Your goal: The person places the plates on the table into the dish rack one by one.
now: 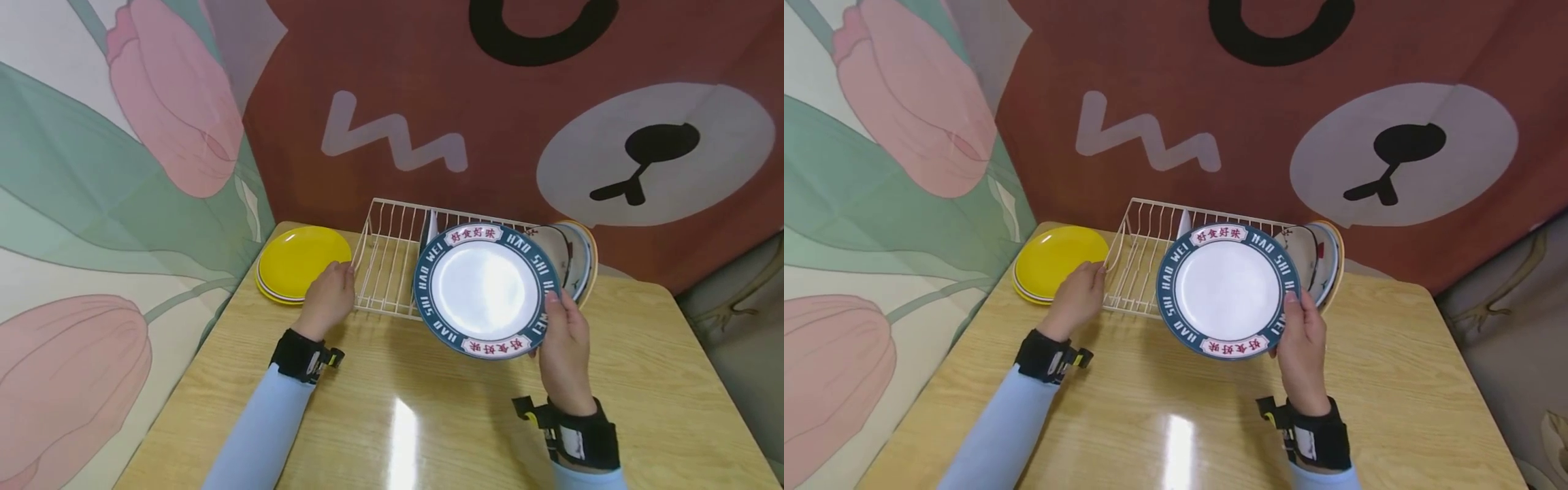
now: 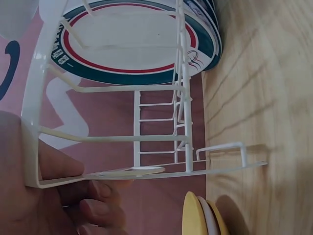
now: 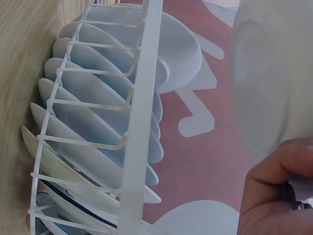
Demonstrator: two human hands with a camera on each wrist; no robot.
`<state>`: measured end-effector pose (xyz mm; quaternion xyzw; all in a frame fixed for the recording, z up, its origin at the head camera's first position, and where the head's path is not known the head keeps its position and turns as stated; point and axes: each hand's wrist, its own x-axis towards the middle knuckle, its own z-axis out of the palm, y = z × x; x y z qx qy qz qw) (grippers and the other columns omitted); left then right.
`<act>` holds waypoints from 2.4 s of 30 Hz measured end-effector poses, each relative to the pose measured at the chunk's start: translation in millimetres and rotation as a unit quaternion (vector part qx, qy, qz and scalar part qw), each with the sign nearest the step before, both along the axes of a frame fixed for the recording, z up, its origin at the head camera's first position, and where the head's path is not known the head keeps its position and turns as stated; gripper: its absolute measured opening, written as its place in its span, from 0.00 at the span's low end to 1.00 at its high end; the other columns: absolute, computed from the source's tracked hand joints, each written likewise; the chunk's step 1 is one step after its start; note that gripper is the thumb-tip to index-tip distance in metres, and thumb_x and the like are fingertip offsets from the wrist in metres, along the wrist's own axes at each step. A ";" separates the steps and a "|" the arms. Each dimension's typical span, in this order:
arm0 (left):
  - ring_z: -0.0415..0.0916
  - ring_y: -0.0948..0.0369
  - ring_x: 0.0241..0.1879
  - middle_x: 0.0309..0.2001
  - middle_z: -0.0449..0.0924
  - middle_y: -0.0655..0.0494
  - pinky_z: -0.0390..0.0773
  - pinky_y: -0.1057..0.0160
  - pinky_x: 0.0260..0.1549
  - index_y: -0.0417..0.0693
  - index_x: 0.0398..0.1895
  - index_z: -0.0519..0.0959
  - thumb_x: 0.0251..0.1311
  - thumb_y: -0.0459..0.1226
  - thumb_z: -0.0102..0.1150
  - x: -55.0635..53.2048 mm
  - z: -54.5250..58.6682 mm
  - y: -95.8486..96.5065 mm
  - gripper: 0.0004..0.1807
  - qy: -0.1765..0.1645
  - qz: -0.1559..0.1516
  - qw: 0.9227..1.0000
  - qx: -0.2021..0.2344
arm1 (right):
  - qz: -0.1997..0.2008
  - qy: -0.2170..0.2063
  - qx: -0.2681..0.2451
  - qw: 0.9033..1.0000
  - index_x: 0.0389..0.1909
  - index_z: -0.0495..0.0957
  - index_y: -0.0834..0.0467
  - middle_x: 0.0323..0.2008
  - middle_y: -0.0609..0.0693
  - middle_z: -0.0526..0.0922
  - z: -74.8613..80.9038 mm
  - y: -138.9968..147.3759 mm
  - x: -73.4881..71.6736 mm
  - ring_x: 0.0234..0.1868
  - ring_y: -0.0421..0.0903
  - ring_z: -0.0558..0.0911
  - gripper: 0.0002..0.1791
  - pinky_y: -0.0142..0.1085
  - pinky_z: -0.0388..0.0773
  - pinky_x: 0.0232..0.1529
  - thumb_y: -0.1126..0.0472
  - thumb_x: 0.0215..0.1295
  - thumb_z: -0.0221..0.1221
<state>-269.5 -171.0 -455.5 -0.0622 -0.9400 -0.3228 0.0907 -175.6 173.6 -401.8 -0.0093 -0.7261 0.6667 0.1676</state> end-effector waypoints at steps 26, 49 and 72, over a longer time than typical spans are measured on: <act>0.73 0.54 0.41 0.45 0.77 0.45 0.78 0.50 0.42 0.34 0.58 0.74 0.76 0.43 0.31 -8.2 -7.5 17.3 0.26 -0.008 0.018 1.000 -0.016 | 0.074 0.065 0.472 0.876 0.36 0.74 0.62 0.18 0.55 0.67 119.9 -103.8 -133.6 0.16 0.52 0.69 0.18 0.38 0.61 0.15 0.56 0.75 0.39; 0.74 0.53 0.43 0.46 0.78 0.46 0.77 0.49 0.45 0.35 0.58 0.74 0.76 0.44 0.32 -10.0 -5.3 29.8 0.26 -0.003 0.008 1.000 -0.011 | 0.066 -0.058 0.595 0.799 0.17 0.68 0.55 0.17 0.52 0.68 86.4 -94.1 -169.3 0.19 0.52 0.71 0.21 0.41 0.65 0.16 0.57 0.71 0.42; 0.73 0.51 0.46 0.47 0.78 0.44 0.76 0.47 0.48 0.34 0.59 0.73 0.76 0.43 0.34 -9.7 -4.9 29.0 0.24 -0.003 0.005 1.000 0.008 | 0.042 -0.086 0.582 0.808 0.49 0.73 0.63 0.31 0.58 0.78 64.5 -77.9 -177.2 0.26 0.55 0.74 0.22 0.46 0.69 0.23 0.48 0.67 0.52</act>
